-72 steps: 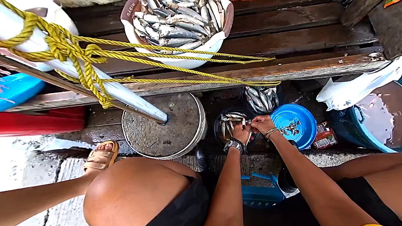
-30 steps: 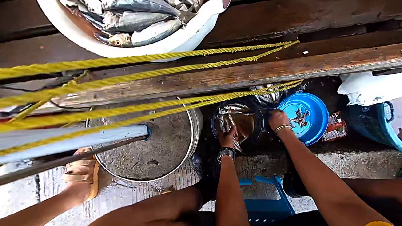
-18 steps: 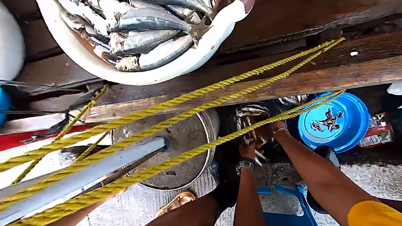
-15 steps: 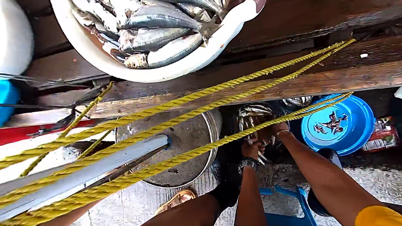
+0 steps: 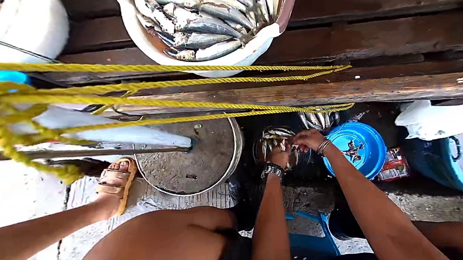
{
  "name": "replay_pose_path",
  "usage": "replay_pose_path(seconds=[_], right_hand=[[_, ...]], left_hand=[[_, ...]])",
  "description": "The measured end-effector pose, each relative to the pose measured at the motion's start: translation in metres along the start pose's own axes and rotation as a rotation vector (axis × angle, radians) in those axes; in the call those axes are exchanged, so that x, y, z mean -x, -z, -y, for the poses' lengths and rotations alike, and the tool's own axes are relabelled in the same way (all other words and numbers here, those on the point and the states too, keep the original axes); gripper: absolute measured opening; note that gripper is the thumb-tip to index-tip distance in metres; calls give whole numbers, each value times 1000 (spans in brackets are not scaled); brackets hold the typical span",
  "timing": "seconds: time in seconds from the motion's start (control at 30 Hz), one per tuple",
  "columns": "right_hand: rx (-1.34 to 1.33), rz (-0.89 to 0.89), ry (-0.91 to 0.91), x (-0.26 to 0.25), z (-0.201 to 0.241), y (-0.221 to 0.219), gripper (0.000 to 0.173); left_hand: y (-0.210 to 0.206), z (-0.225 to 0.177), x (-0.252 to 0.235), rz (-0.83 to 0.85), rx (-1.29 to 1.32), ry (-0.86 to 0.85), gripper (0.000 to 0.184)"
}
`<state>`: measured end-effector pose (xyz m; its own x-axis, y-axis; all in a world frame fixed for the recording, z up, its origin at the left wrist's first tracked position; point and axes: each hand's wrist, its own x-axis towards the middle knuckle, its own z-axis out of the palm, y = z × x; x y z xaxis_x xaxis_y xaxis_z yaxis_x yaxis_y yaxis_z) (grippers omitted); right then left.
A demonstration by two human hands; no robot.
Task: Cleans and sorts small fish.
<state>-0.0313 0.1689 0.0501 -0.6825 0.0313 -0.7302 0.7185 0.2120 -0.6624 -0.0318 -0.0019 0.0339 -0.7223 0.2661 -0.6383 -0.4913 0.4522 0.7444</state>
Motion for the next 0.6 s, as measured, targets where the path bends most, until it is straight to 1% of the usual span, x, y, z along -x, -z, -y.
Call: replay_pose_path(seconds=[0.07, 0.13, 0.2, 0.3, 0.4, 0.5, 0.53, 0.6], right_hand=[[-74, -15, 12, 17, 6, -6, 17], [-158, -44, 28, 31, 8, -13, 17], [-266, -74, 48, 42, 6, -18, 18], [-429, -93, 88, 55, 0, -21, 15], [-510, -87, 123, 62, -3, -21, 10], [-471, -90, 151, 66, 2, -20, 10], [-402, -125, 167, 67, 4, -22, 11], [-151, -218, 188, 67, 9, -26, 16]], left_hand=[[-2, 2, 8, 6, 89, -49, 35], [-5, 3, 16, 17, 235, -65, 33], [-5, 1, 25, 27, 336, -40, 33], [-2, -6, 35, 53, 454, -2, 29], [3, -9, 41, 96, 546, 20, 25], [6, -11, 46, 118, 631, 37, 22], [6, -11, 47, 116, 641, 35, 20], [5, -9, 47, 108, 612, 17, 21]])
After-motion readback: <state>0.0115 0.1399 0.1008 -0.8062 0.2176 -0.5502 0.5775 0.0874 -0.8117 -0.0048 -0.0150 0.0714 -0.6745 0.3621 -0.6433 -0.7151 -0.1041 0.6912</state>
